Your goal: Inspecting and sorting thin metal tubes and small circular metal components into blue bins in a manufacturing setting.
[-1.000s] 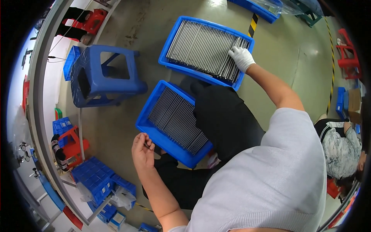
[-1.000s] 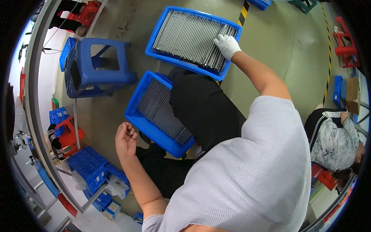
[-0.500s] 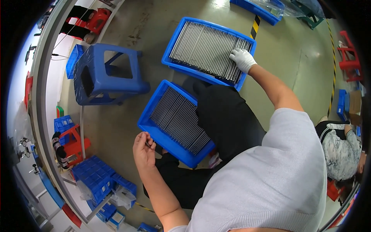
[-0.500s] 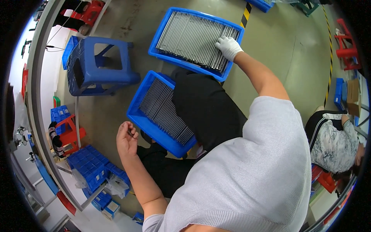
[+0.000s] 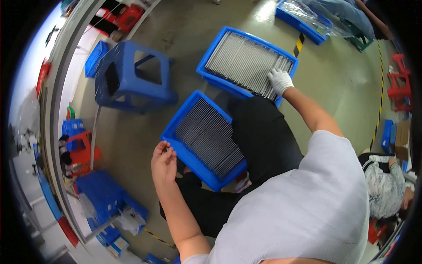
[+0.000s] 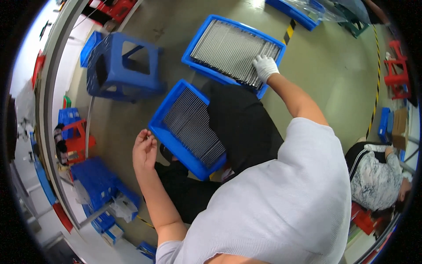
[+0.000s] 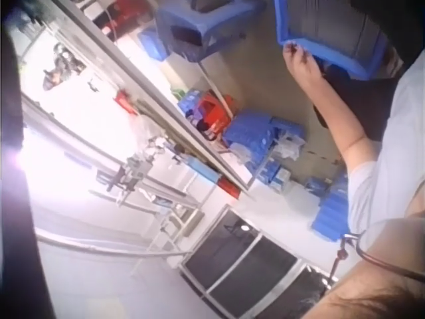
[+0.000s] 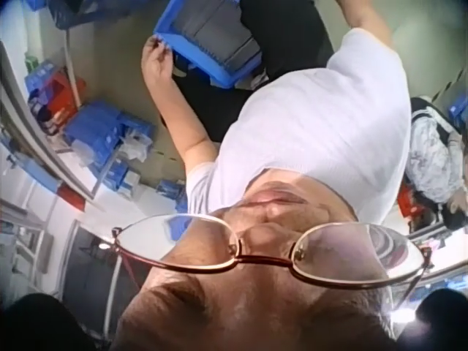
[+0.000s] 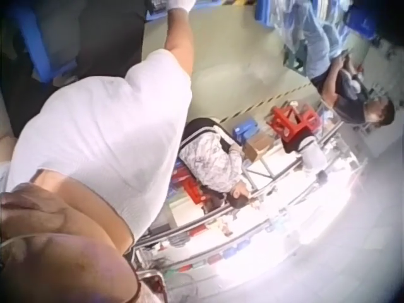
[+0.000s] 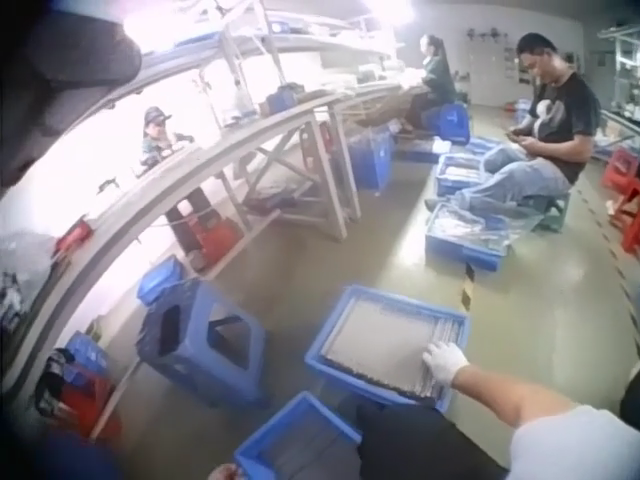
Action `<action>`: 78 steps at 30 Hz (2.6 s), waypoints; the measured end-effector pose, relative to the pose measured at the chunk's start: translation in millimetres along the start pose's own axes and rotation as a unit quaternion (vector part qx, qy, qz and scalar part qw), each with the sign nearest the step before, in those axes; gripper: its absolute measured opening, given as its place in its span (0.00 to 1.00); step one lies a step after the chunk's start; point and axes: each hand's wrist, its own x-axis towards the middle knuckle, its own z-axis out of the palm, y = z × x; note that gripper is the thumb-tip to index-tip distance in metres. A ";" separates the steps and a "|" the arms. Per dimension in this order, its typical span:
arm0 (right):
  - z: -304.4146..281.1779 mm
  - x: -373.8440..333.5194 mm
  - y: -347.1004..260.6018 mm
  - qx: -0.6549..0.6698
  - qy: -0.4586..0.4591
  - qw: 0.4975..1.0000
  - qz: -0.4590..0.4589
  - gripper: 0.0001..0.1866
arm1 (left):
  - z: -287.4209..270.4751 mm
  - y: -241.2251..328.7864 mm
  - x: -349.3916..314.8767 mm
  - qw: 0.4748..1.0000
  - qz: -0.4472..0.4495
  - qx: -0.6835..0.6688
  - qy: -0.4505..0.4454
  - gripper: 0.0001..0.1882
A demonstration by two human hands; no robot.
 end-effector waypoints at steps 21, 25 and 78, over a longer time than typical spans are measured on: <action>-131.5 81.9 -297.3 -0.035 -0.148 0.942 -0.300 0.12 | -20.5 43.6 -24.4 0.988 0.099 -0.104 0.058 0.17; -48.3 42.4 -314.3 0.016 -0.138 0.952 -0.271 0.10 | -29.6 42.2 -32.8 0.989 0.100 -0.107 0.031 0.18; -270.2 -3.8 -241.0 0.447 -0.118 0.873 -0.155 0.20 | -36.2 42.7 -33.2 0.973 0.188 -0.134 0.000 0.08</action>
